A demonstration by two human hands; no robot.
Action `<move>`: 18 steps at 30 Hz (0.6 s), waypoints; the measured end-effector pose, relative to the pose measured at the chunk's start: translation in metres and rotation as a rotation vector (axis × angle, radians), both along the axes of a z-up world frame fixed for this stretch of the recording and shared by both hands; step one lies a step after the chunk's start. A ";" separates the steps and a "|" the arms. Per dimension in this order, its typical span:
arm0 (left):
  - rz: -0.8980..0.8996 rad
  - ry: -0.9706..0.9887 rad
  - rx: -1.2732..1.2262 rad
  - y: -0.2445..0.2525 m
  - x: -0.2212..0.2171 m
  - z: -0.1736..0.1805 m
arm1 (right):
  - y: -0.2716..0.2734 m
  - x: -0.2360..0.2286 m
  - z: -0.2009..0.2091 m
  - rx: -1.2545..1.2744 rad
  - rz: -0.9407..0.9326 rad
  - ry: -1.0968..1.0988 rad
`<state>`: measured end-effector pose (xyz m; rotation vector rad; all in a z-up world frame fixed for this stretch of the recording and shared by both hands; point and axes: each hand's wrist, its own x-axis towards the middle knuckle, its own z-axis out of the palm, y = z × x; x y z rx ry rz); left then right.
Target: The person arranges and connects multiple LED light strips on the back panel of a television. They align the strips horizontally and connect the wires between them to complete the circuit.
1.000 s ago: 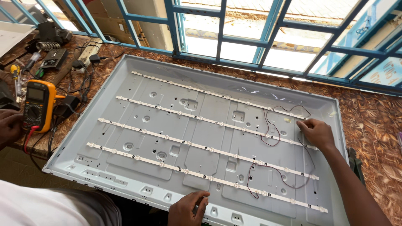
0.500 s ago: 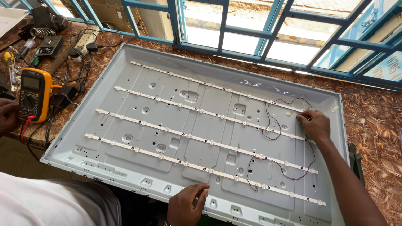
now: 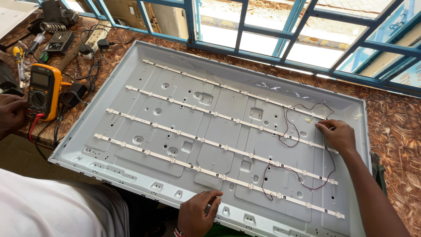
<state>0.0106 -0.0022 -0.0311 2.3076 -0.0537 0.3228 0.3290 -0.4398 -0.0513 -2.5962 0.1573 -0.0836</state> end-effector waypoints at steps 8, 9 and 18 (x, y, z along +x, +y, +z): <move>0.011 -0.022 0.015 -0.002 0.001 0.001 | -0.004 -0.006 0.001 0.046 -0.070 -0.016; 0.015 -0.015 0.023 -0.002 0.001 0.001 | -0.005 -0.004 -0.003 0.025 -0.068 -0.035; -0.008 -0.018 0.004 -0.001 -0.001 0.003 | 0.018 -0.023 0.045 0.059 -0.037 0.184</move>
